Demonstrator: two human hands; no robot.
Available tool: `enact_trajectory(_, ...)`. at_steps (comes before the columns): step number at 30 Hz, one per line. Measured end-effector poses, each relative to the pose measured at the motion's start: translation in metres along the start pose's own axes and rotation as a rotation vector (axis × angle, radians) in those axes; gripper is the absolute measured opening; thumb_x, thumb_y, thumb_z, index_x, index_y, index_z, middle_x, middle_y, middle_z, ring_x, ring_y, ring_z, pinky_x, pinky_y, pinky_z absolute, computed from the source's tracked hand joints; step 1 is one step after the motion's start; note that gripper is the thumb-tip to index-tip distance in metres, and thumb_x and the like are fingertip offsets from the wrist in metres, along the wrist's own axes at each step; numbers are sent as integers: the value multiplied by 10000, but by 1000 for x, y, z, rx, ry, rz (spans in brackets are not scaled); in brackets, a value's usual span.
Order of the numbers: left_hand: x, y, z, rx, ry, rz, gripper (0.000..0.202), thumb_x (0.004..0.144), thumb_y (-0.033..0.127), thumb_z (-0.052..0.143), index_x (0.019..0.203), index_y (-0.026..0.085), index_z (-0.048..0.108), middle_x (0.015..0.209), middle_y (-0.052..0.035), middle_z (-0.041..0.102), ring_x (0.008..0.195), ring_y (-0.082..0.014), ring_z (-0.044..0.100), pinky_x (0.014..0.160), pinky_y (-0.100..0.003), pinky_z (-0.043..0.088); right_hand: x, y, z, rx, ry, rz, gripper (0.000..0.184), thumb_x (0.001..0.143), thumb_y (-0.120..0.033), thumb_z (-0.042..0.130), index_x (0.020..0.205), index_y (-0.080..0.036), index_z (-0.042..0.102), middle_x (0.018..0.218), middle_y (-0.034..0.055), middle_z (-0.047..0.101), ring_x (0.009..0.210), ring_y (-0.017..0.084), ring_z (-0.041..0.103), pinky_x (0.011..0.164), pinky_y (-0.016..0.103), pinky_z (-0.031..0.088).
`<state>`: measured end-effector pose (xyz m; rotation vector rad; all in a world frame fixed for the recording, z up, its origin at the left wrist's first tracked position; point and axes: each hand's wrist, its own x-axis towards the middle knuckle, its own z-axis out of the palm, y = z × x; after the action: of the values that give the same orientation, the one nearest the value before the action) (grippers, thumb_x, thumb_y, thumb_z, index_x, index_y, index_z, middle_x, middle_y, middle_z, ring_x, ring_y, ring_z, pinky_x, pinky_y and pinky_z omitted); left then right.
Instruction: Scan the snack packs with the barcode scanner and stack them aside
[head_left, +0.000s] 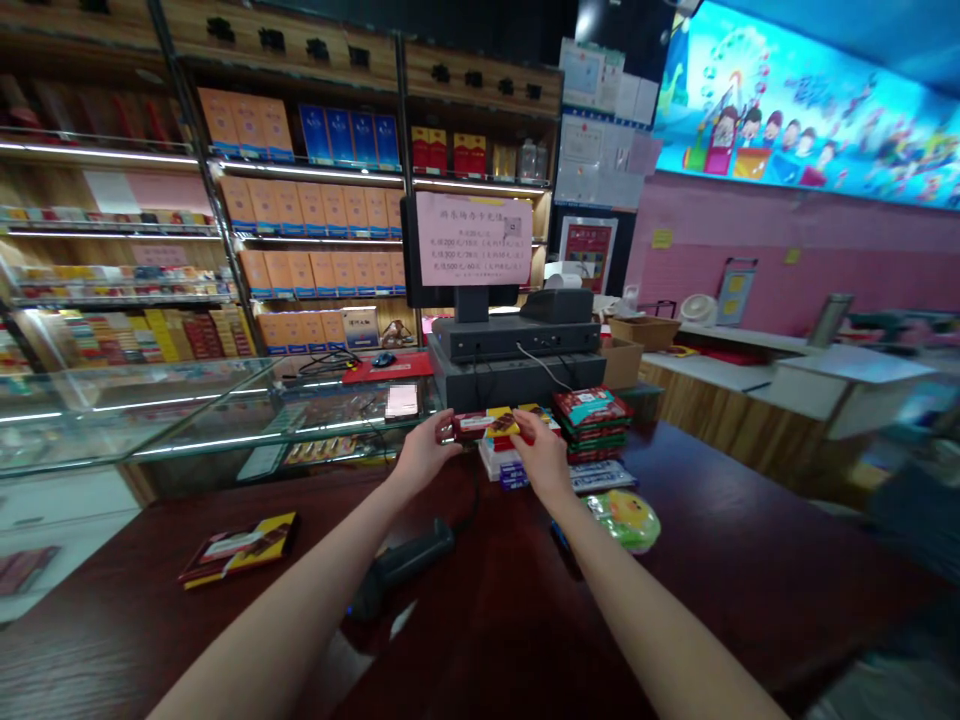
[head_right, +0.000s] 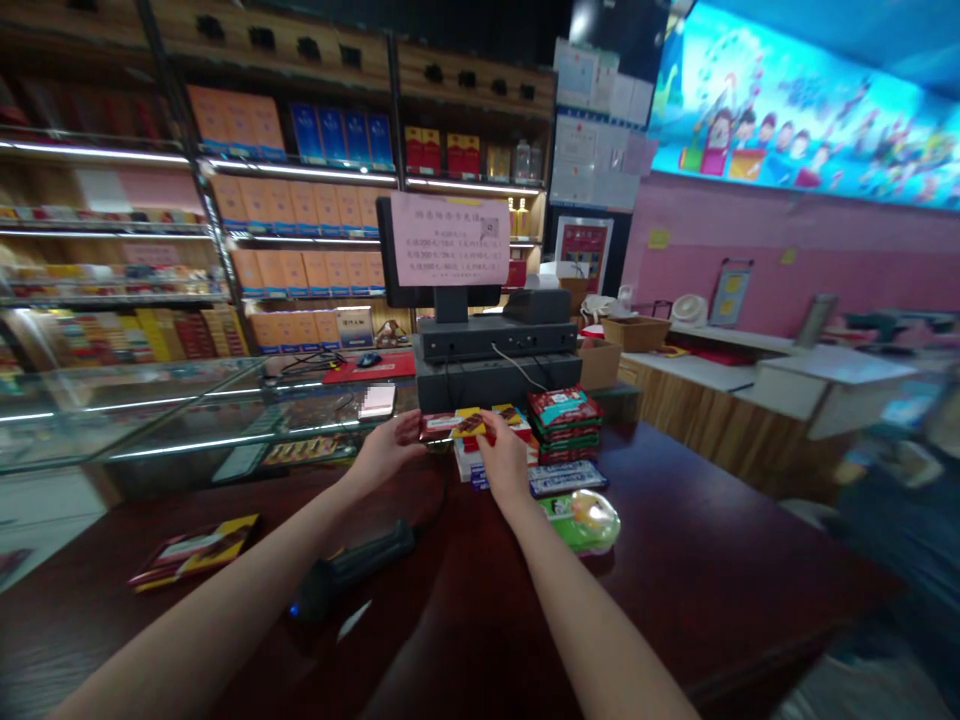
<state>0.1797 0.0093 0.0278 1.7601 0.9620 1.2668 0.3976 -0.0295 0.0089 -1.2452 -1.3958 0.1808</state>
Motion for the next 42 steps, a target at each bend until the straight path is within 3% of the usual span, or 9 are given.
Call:
enact_trajectory(4, -15, 1, -32, 53, 12, 12, 652, 649, 174, 748, 1283, 196, 598, 1249, -93, 707, 1088, -255, 704, 1017, -456, 532, -10, -11, 23, 146, -36, -8, 357, 796, -203, 596, 1144, -215, 675, 1154, 77, 743, 1052, 238, 714, 990, 424, 543)
enact_trajectory(12, -47, 4, -84, 30, -1, 25, 620, 703, 264, 696, 1306, 189, 573, 1332, -104, 659, 1173, -252, 660, 1069, -461, 482, -35, -33, 60, 209, -87, -45, 326, 806, -223, 589, 1109, -217, 711, 1145, 78, 731, 1021, 245, 709, 981, 433, 543)
enact_trajectory(19, -80, 0, -120, 305, 96, -4, 419, 831, 397, 631, 1214, 228, 643, 1216, -47, 723, 1113, -234, 685, 1037, -407, 498, -55, -49, 81, 214, -162, -113, 246, 857, -249, 594, 1059, -223, 731, 1127, 71, 731, 1073, 231, 676, 1007, 419, 520)
enact_trajectory(26, -103, -5, -130, 411, 203, -15, 423, 877, 402, 585, 1267, 250, 646, 1240, -21, 718, 1141, -216, 671, 1026, -345, 503, -64, -63, 93, 175, -220, -97, 198, 915, -289, 581, 1048, -245, 719, 1073, 60, 737, 1033, 228, 677, 966, 395, 520)
enact_trajectory(31, -110, -21, -130, 468, 177, 54, 611, 854, 303, 617, 1450, 280, 483, 1317, -25, 668, 1181, -199, 645, 1066, -349, 479, -64, -67, 95, 183, -257, -57, 199, 923, -313, 564, 1034, -227, 705, 942, 52, 712, 866, 214, 699, 857, 349, 543)
enact_trajectory(35, -112, -32, -132, 544, 175, 145, 745, 863, 245, 621, 1540, 308, 316, 1344, -49, 618, 1197, -196, 614, 1080, -371, 464, -63, -75, 98, 244, -291, 3, 207, 915, -334, 566, 1025, -219, 697, 956, 49, 705, 744, 191, 713, 752, 318, 561)
enact_trajectory(42, -120, -27, -140, 878, 207, 201, 862, 873, 219, 642, 1571, 388, 165, 1160, -40, 561, 1087, -217, 590, 1021, -388, 482, -58, -86, 106, 271, -367, 50, 256, 888, -383, 577, 1024, -214, 714, 813, 20, 718, 667, 180, 709, 694, 286, 554)
